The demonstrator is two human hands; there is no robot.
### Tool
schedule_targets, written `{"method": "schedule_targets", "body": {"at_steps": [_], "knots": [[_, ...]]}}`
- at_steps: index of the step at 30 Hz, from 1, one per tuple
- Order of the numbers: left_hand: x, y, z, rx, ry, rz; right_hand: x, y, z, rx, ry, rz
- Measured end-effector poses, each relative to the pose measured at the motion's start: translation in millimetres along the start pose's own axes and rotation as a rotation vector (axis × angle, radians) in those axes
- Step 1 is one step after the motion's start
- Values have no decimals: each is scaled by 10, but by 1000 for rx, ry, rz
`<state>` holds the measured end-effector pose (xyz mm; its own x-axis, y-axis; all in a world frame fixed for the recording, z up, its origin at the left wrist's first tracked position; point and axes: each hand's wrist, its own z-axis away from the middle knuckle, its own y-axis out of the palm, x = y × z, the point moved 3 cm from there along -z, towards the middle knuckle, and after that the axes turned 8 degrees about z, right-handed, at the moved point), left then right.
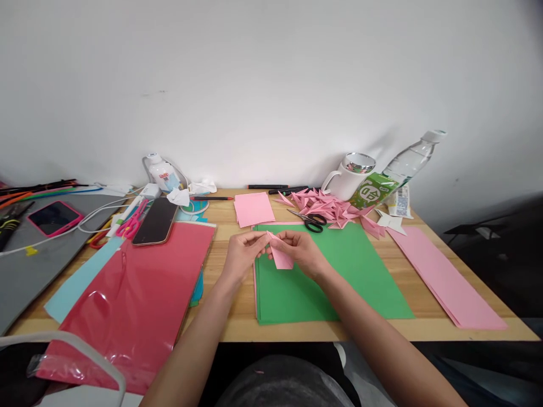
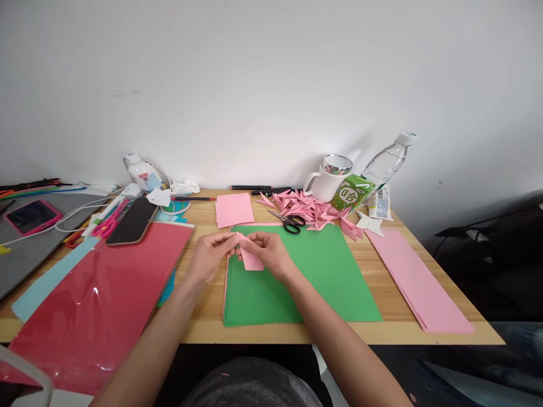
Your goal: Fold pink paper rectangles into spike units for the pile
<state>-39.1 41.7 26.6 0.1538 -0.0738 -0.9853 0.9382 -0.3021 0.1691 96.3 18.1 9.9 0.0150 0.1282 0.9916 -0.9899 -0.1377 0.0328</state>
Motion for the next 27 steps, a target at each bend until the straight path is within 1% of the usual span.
{"method": "schedule_targets", "body": {"at_steps": [3,6,8,12,15,22,27], "knots": [[-21,30,-153,75,-17,105,-22,-13,-59,-25,-50,-72],[19,32,-229,149,-86,215,-46,-16,-70,-34,-75,-113],[56,13,-236,172,-139,275,-58,-5,-59,-40,-64,-127],[104,-35,-202,205,-213,317,-56,39,-21,-22,-31,-156],[121,-59,-190,197,-261,357,-53,59,-1,0,11,-180],[97,-72,-202,150,-244,306,-39,37,21,11,93,-189],[47,-79,-194,188,-200,276,-10,45,39,49,161,-218]]}}
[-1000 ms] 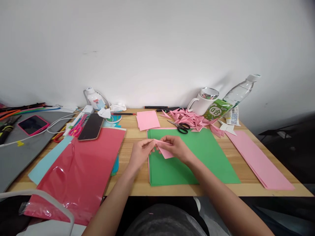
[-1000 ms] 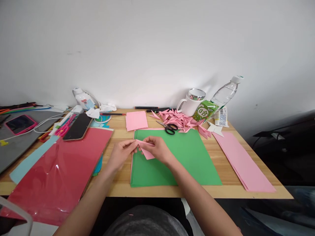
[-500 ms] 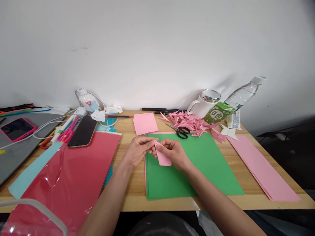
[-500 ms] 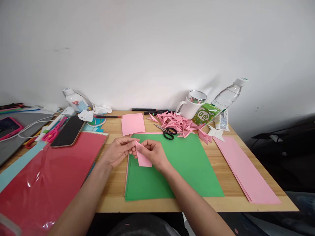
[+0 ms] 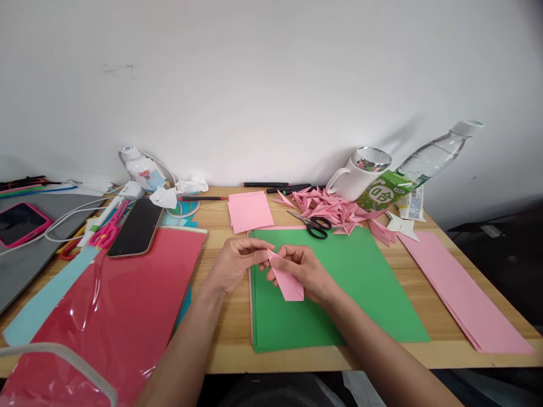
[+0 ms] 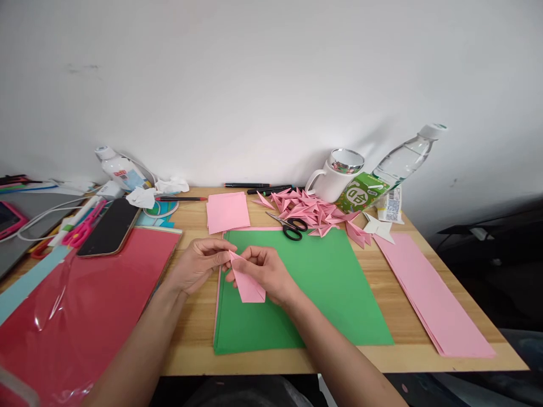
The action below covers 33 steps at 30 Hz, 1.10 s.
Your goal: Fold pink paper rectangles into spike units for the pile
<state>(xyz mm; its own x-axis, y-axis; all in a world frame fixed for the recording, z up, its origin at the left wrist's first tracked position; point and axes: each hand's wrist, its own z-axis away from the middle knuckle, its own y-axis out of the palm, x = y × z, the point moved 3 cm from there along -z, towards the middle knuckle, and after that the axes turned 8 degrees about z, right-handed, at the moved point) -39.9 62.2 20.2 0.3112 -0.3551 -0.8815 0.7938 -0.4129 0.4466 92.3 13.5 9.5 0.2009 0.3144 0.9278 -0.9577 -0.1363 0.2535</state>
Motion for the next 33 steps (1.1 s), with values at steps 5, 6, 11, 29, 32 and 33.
{"method": "schedule_targets", "body": {"at_steps": [5,6,11,29,32,33], "knots": [[1,2,0,54,31,-27,17,13,12,16,5,-8],[3,3,0,60,33,-33,20,11,14,14,-2,-2],[4,4,12,75,21,-68,32,-11,37,17,-12,42],[13,29,20,133,-18,-92,-18,-35,33,59,-35,65],[20,-5,24,132,-24,-135,-8,-45,48,83,-26,69],[26,-14,23,132,-27,-149,-2,-47,52,85,-25,76]]}}
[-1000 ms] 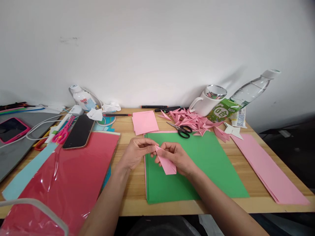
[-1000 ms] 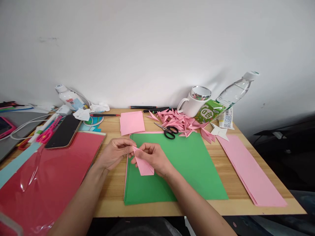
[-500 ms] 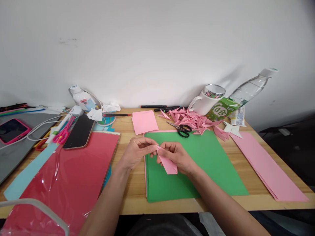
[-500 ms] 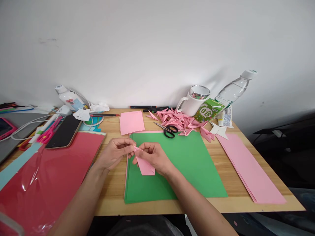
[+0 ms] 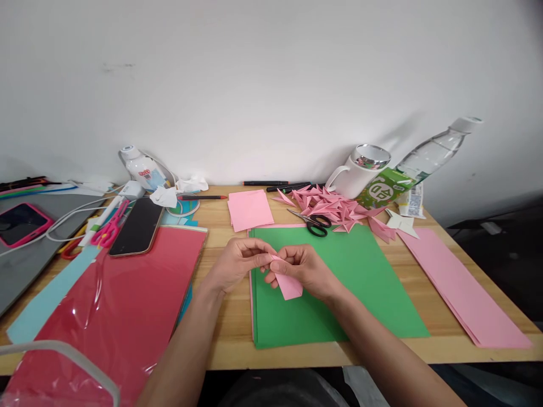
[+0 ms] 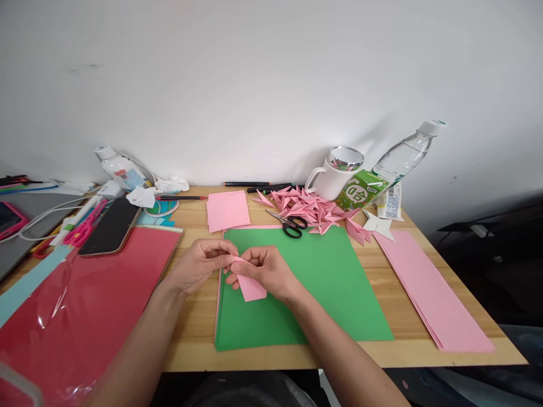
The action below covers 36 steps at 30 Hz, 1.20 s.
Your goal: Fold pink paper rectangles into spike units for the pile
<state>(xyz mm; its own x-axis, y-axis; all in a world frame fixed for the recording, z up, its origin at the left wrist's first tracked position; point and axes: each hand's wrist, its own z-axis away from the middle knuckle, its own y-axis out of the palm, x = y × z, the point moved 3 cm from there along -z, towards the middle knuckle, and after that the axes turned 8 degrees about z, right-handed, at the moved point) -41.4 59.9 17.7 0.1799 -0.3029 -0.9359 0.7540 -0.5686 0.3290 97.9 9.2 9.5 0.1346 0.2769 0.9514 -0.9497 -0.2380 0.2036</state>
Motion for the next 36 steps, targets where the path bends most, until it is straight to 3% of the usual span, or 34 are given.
{"method": "schedule_targets", "body": {"at_steps": [14,26,33,36], "knots": [[-8,6,17,-40,-30,-80,12,-13,10,16,-21,73],[-9,33,24,-188,28,4,20,7,-37,-40,-26,66],[-23,49,7,-79,20,83,31,-1,-23,-65,10,-3],[-18,68,2,-97,18,-38,25,0,-26,-56,14,11]]}}
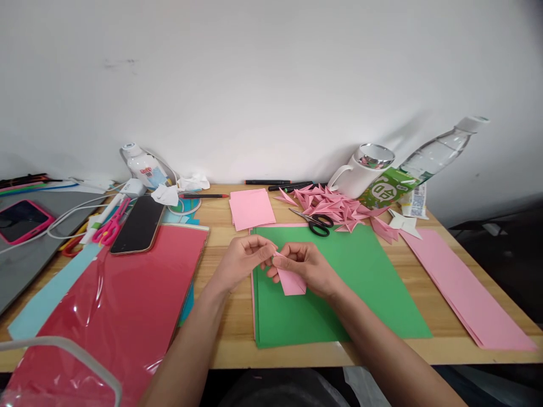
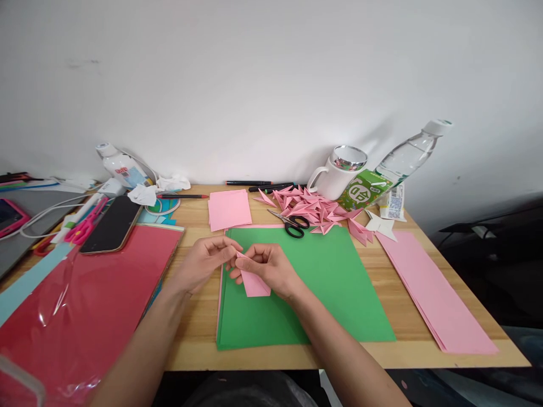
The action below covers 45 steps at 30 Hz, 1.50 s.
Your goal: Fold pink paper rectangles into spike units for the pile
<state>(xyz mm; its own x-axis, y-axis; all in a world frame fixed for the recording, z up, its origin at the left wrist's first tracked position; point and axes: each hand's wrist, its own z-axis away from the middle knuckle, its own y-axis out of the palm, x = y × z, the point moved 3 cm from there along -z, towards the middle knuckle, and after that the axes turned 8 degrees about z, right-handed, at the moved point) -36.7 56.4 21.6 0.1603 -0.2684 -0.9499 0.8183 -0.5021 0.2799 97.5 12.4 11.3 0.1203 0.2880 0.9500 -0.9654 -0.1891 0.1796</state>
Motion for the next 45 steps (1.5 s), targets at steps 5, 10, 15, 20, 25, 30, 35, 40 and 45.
{"method": "schedule_targets", "body": {"at_steps": [5,10,15,20,25,30,35,40,45], "knots": [[-3,11,0,-130,131,-236,-52,9,-38,-20,-8,68],[14,-87,-29,-273,185,-130,-86,3,-70,-62,-42,112],[22,-83,-37,-267,102,23,-78,-43,-86,-137,-81,108],[55,-34,-45,-184,57,-55,-86,-30,-95,-184,-59,48],[51,-110,-53,-306,89,-49,-108,-114,-119,-302,-141,-10],[55,30,-26,-43,-27,-249,-57,-215,-80,-521,-215,-40],[84,50,-25,-57,-39,-246,11,-115,-69,-400,-284,47],[30,26,-47,-138,126,-217,-40,-128,-88,-372,-322,110],[-18,-10,-34,-282,220,-98,-103,-152,-84,-401,-298,133]]}}
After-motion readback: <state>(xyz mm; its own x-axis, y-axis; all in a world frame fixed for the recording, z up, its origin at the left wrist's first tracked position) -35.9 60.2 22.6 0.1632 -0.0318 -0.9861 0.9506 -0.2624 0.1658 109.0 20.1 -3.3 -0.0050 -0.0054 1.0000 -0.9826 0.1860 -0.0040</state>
